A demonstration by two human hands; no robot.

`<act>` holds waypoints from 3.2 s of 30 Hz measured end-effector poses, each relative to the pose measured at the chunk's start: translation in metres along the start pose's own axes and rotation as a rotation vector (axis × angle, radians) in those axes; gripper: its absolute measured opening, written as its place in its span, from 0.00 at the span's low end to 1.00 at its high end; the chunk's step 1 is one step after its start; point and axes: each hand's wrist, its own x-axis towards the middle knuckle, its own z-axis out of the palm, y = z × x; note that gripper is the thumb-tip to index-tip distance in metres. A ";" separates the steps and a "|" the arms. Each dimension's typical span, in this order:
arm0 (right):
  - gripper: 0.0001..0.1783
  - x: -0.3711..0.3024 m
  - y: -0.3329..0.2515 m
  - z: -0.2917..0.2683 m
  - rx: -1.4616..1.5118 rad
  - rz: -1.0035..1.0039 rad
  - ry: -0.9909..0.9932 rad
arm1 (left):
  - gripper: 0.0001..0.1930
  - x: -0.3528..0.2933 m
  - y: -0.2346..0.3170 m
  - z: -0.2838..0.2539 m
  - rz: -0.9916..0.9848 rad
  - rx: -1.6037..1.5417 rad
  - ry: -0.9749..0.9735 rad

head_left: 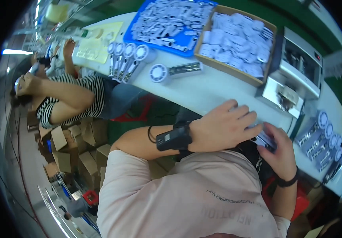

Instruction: The person uses a screwdriver to fasten a circuit board into a plastic fan housing, then presses a plastic cover onto the housing by hand. They repeat this process, then pick up plastic back pieces and press them onto the handles of the fans.

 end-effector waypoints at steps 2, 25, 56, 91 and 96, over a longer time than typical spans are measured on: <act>0.37 0.003 -0.021 -0.005 0.006 -0.026 -0.048 | 0.31 -0.021 -0.009 0.015 0.044 0.058 0.051; 0.33 0.069 -0.083 0.032 0.044 -0.333 -0.089 | 0.26 -0.200 -0.132 -0.072 -1.036 -0.163 0.989; 0.17 0.205 -0.115 0.127 -0.701 -0.588 0.133 | 0.18 -0.112 -0.245 -0.097 -0.693 0.481 0.408; 0.22 -0.003 -0.039 0.004 0.130 -0.145 0.289 | 0.25 -0.014 -0.015 -0.002 -0.141 -0.370 0.331; 0.17 0.021 -0.039 0.010 -0.495 -0.305 0.242 | 0.28 0.008 -0.033 0.007 -0.088 -0.340 0.217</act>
